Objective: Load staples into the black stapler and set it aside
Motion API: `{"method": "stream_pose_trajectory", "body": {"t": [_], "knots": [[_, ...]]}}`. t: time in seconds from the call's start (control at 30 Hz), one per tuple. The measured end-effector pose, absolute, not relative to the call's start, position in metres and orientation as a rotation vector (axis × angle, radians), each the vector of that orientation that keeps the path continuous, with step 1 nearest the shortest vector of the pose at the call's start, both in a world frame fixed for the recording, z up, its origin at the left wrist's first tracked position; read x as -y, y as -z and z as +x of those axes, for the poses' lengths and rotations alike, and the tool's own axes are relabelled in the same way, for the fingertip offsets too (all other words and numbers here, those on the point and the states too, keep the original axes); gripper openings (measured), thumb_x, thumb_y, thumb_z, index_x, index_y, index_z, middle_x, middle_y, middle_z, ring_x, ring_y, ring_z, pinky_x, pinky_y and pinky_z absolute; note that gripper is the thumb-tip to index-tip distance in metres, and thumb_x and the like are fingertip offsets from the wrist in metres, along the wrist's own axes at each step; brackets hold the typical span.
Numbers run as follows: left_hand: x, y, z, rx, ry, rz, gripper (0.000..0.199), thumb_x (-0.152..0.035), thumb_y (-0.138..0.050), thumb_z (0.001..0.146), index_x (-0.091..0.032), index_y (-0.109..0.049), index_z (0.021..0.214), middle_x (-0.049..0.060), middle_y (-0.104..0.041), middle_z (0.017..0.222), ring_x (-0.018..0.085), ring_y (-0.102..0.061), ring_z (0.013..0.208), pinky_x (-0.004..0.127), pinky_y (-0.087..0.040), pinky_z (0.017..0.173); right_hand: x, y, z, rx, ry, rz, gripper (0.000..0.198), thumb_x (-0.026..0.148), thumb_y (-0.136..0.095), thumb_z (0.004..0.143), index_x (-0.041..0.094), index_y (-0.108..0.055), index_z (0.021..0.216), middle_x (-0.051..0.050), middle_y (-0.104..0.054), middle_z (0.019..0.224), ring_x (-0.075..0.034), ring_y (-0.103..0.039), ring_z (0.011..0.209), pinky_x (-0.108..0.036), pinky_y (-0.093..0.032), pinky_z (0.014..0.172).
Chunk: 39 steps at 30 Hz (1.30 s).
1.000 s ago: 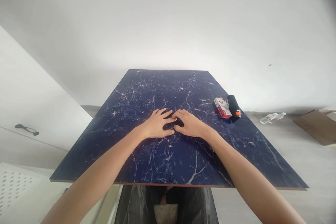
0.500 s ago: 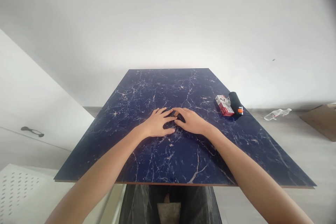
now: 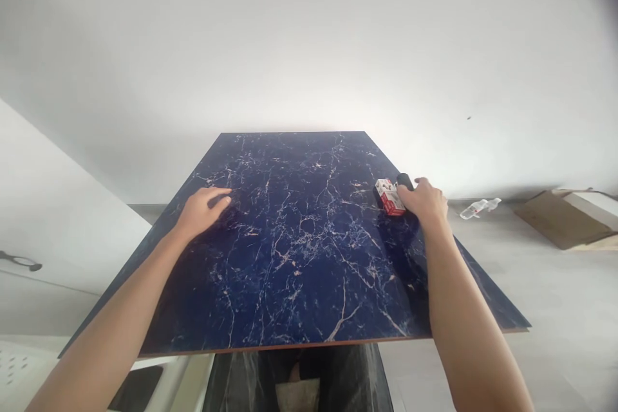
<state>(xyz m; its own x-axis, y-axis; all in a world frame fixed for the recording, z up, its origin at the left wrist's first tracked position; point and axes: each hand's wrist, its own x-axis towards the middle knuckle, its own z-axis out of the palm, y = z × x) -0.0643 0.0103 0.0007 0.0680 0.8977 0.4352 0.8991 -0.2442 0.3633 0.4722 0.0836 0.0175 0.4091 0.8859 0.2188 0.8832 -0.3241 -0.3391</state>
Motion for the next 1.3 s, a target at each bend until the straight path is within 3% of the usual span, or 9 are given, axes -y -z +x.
{"method": "stream_pose_trajectory", "body": {"t": [0.1, 0.27, 0.53, 0.77, 0.87, 1.0, 1.13, 1.3], "knots": [[-0.014, 0.002, -0.078, 1.975, 1.018, -2.18, 0.037, -0.046, -0.051, 0.095, -0.025, -0.074, 0.115, 0.003, -0.075, 0.118, 0.028, -0.064, 0.117, 0.04, -0.046, 0.106, -0.087, -0.011, 0.476, 1.604, -0.077, -2.352, 0.053, 0.044, -0.055, 0.082, 0.006, -0.067, 0.117, -0.025, -0.071, 0.101, -0.038, -0.067, 0.095, -0.042, -0.048, 0.075], [-0.02, 0.002, -0.061, 1.899, 0.936, -2.26, 0.035, -0.044, -0.05, 0.095, -0.025, -0.075, 0.11, 0.003, -0.076, 0.114, 0.026, -0.066, 0.111, 0.04, -0.045, 0.107, -0.087, -0.012, 0.45, 1.723, -0.072, -2.252, 0.046, 0.046, -0.056, 0.081, 0.012, -0.071, 0.109, -0.02, -0.073, 0.098, -0.036, -0.069, 0.095, -0.039, -0.048, 0.076], [-0.02, 0.005, -0.059, 1.882, 0.881, -2.284, 0.031, -0.038, -0.051, 0.096, -0.024, -0.074, 0.111, 0.004, -0.075, 0.114, 0.026, -0.066, 0.11, 0.045, -0.041, 0.107, -0.075, -0.019, 0.312, 1.951, -0.295, -1.898, 0.037, 0.043, -0.059, 0.082, 0.019, -0.069, 0.108, -0.014, -0.075, 0.1, -0.031, -0.07, 0.09, -0.034, -0.049, 0.075], [-0.018, 0.01, -0.066, 2.15, 0.885, -2.063, 0.031, -0.035, -0.048, 0.099, -0.024, -0.069, 0.12, 0.005, -0.073, 0.122, 0.027, -0.065, 0.115, 0.04, -0.043, 0.102, -0.058, -0.017, 0.158, 2.085, -0.518, -1.634, 0.067, 0.046, -0.065, 0.082, 0.014, -0.047, 0.138, -0.018, -0.073, 0.107, -0.036, -0.071, 0.098, -0.04, -0.052, 0.083], [-0.017, 0.008, -0.071, 2.291, 0.871, -1.979, 0.034, -0.037, -0.04, 0.103, -0.027, -0.071, 0.113, 0.005, -0.074, 0.119, 0.028, -0.066, 0.113, 0.04, -0.045, 0.097, -0.051, -0.013, 0.109, 2.105, -0.612, -1.535, 0.072, 0.049, -0.063, 0.084, 0.011, -0.041, 0.141, -0.021, -0.072, 0.109, -0.038, -0.07, 0.101, -0.044, -0.051, 0.088], [-0.015, 0.0, -0.076, 2.546, 0.796, -1.847, 0.046, -0.045, -0.031, 0.105, -0.025, -0.072, 0.104, 0.009, -0.076, 0.106, 0.032, -0.069, 0.103, 0.039, -0.048, 0.087, -0.052, -0.004, 0.082, 2.044, -0.785, -1.393, 0.052, 0.055, -0.042, 0.098, 0.018, -0.048, 0.134, -0.015, -0.073, 0.103, -0.032, -0.072, 0.092, -0.044, -0.052, 0.088], [-0.009, -0.005, -0.066, 2.47, 0.801, -1.828, 0.054, -0.046, -0.021, 0.107, -0.024, -0.07, 0.111, 0.011, -0.074, 0.11, 0.033, -0.067, 0.105, 0.044, -0.047, 0.09, -0.071, 0.01, 0.096, 1.912, -0.697, -1.34, 0.045, 0.054, -0.029, 0.103, 0.023, -0.061, 0.112, -0.011, -0.072, 0.102, -0.031, -0.069, 0.1, -0.045, -0.05, 0.093], [-0.008, 0.004, -0.049, 2.212, 0.943, -1.938, 0.056, -0.039, -0.014, 0.109, -0.025, -0.064, 0.13, 0.009, -0.068, 0.127, 0.03, -0.059, 0.12, 0.045, -0.041, 0.102, -0.096, 0.027, 0.116, 1.713, -1.145, -1.08, 0.058, 0.061, -0.024, 0.102, 0.025, -0.059, 0.131, -0.009, -0.071, 0.114, -0.02, -0.068, 0.077, -0.034, -0.058, 0.065]]}}
